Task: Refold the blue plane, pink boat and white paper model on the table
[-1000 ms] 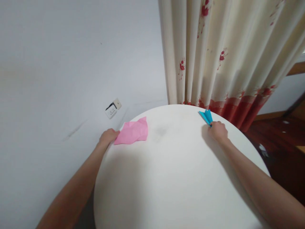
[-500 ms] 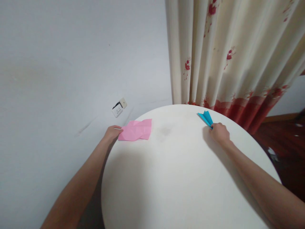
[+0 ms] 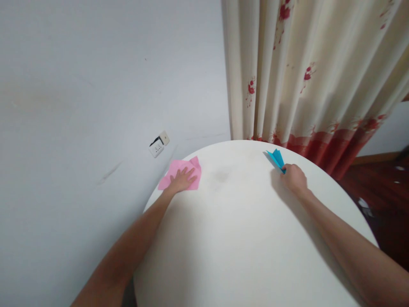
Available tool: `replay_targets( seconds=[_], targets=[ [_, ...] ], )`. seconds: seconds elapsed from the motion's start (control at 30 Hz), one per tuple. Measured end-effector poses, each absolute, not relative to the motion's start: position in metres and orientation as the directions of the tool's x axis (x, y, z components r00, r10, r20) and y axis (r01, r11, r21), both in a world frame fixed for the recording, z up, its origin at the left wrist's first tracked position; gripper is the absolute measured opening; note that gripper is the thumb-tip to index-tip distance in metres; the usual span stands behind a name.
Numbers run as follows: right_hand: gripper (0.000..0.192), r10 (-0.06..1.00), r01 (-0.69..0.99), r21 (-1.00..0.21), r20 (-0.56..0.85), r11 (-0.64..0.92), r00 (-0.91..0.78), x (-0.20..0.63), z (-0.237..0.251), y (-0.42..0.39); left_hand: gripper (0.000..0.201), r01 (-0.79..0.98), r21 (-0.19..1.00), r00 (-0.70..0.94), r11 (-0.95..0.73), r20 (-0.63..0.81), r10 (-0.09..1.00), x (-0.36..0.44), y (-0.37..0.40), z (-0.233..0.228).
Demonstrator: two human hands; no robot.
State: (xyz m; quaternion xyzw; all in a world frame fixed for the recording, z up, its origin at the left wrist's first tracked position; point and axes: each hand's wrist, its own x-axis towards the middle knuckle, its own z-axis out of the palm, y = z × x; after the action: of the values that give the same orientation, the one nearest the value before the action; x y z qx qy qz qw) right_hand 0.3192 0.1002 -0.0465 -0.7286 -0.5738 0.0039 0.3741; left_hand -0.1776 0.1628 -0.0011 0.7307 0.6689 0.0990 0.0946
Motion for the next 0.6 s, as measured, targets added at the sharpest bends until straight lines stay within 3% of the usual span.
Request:
replay_targets(
  seconds=[0.2,0.4,0.5,0.6],
  targets=[
    [0.024,0.847,0.846,-0.521,0.397,-0.11,0.354,0.316,-0.037,0.096,0.069,0.988,0.143,0.058,-0.054,-0.02,0.998,-0.171,0.167,-0.013],
    [0.036,0.887,0.843,-0.441,0.186,-0.308,0.422,0.301,-0.009,0.084,0.074,0.997,0.081,0.002,0.002,-0.053,0.999,-0.17,0.172,-0.009],
    [0.03,0.891,0.82,-0.501,0.186,-0.277,0.414,0.294,-0.002,0.082,0.075,0.995,0.102,0.018,-0.014,-0.039,0.999,-0.168,0.181,-0.002],
    [0.016,0.921,0.768,-0.626,0.209,-0.133,0.33,0.283,-0.002,0.082,0.069,0.994,0.108,0.0,-0.006,0.062,0.998,-0.163,0.194,0.006]
  ],
)
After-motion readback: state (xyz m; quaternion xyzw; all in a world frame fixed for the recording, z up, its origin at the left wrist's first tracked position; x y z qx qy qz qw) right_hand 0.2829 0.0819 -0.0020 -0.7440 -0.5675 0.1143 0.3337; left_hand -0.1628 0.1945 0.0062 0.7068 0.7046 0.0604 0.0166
